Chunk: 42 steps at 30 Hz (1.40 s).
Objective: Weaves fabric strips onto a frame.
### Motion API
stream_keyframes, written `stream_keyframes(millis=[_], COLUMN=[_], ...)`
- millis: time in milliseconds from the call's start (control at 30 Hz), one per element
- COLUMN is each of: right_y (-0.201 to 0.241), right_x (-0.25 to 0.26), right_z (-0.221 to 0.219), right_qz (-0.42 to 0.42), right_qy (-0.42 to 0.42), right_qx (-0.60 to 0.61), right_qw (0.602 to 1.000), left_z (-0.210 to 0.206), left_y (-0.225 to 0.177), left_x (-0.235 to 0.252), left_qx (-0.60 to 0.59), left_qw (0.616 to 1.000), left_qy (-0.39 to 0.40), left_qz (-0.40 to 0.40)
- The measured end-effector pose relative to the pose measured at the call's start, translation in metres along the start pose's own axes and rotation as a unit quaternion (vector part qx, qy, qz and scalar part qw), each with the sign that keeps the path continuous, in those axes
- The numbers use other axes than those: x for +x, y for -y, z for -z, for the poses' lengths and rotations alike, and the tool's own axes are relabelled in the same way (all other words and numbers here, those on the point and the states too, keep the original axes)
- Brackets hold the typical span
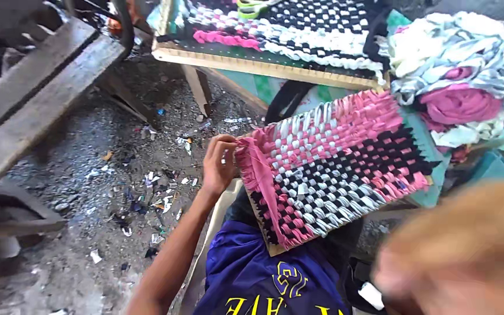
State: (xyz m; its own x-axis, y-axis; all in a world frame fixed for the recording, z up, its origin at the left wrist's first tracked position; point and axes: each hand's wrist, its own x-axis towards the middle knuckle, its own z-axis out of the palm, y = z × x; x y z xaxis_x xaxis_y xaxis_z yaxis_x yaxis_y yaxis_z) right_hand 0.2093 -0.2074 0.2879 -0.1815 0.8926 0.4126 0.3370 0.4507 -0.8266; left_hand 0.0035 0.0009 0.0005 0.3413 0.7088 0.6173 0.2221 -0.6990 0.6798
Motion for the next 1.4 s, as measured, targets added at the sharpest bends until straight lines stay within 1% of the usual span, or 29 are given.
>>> stream_keyframes(millis=[33, 67, 100, 167, 200, 233, 367, 467, 533, 600, 667, 700, 767, 800, 933, 1067, 1133, 1200, 1300, 1367, 1400], right_y=[-0.053, -0.1, -0.141, -0.205, -0.228, -0.241, -0.264, -0.267, -0.26, -0.249, -0.244, -0.248, -0.25, -0.246, -0.216, -0.187, -0.179, -0.175, -0.169, -0.163, -0.159], right_x=[0.007, 0.022, 0.037, 0.058, 0.068, 0.076, 0.094, 0.096, 0.092, 0.089, 0.096, 0.103, 0.109, 0.108, 0.096, 0.078, 0.07, 0.064, 0.064, 0.067, 0.07], right_z=[-0.001, -0.004, -0.012, -0.032, -0.041, -0.05, -0.076, -0.083, -0.086, -0.084, -0.068, -0.056, -0.033, -0.021, 0.019, 0.04, 0.042, 0.041, 0.035, 0.03, 0.027], right_qz=[0.073, 0.104, 0.085, -0.014, -0.039, -0.058, -0.076, -0.098, -0.101, -0.124, -0.16, -0.166, -0.158, -0.153, -0.135, -0.132, -0.13, -0.123, -0.131, -0.129, -0.122], right_qy=[-0.03, -0.038, -0.036, -0.035, -0.033, -0.023, 0.03, 0.009, -0.024, -0.066, -0.13, -0.171, -0.243, -0.263, -0.303, -0.341, -0.341, -0.332, -0.342, -0.338, -0.329], right_qx=[-0.015, -0.026, -0.059, -0.164, -0.184, -0.195, -0.192, -0.171, -0.168, -0.145, -0.093, -0.055, 0.04, 0.074, 0.132, 0.139, 0.141, 0.145, 0.145, 0.144, 0.146], right_qw=[0.997, 0.994, 0.994, 0.986, 0.982, 0.979, 0.978, 0.98, 0.98, 0.979, 0.974, 0.97, 0.956, 0.95, 0.934, 0.92, 0.92, 0.924, 0.919, 0.921, 0.925], left_z=[-0.001, -0.002, -0.003, -0.006, -0.007, -0.007, -0.008, -0.009, -0.011, -0.011, -0.011, -0.011, -0.01, -0.01, -0.011, -0.009, -0.009, -0.009, -0.005, 0.0, 0.003], left_y=[0.001, 0.001, -0.001, -0.003, -0.003, -0.003, 0.002, 0.005, 0.007, 0.007, 0.007, 0.007, 0.006, 0.006, 0.006, 0.003, 0.003, 0.004, 0.005, 0.006, 0.006], left_x=[0.001, 0.001, 0.001, 0.003, 0.006, 0.007, 0.004, 0.0, -0.003, -0.006, -0.006, -0.007, -0.008, -0.008, -0.005, -0.001, 0.001, 0.001, -0.002, -0.001, 0.001], left_qx=[-0.01, -0.016, -0.02, -0.02, -0.018, -0.016, -0.008, -0.006, -0.007, -0.011, -0.014, -0.015, -0.018, -0.021, -0.047, -0.073, -0.071, -0.057, -0.034, -0.037, -0.049], left_qw=[1.0, 1.0, 1.0, 0.999, 0.999, 0.998, 0.999, 0.999, 0.999, 0.999, 0.999, 0.999, 0.999, 0.999, 0.999, 0.997, 0.997, 0.998, 0.996, 0.994, 0.993], left_qy=[-0.008, -0.008, -0.002, 0.012, 0.012, 0.01, -0.005, -0.007, -0.003, 0.003, 0.008, 0.011, 0.014, 0.014, 0.003, 0.002, 0.006, 0.02, 0.055, 0.077, 0.093], left_qz=[-0.007, -0.014, -0.02, -0.038, -0.047, -0.053, -0.046, -0.05, -0.051, -0.05, -0.046, -0.04, -0.03, -0.028, -0.009, 0.023, 0.018, -0.008, -0.055, -0.061, -0.048])
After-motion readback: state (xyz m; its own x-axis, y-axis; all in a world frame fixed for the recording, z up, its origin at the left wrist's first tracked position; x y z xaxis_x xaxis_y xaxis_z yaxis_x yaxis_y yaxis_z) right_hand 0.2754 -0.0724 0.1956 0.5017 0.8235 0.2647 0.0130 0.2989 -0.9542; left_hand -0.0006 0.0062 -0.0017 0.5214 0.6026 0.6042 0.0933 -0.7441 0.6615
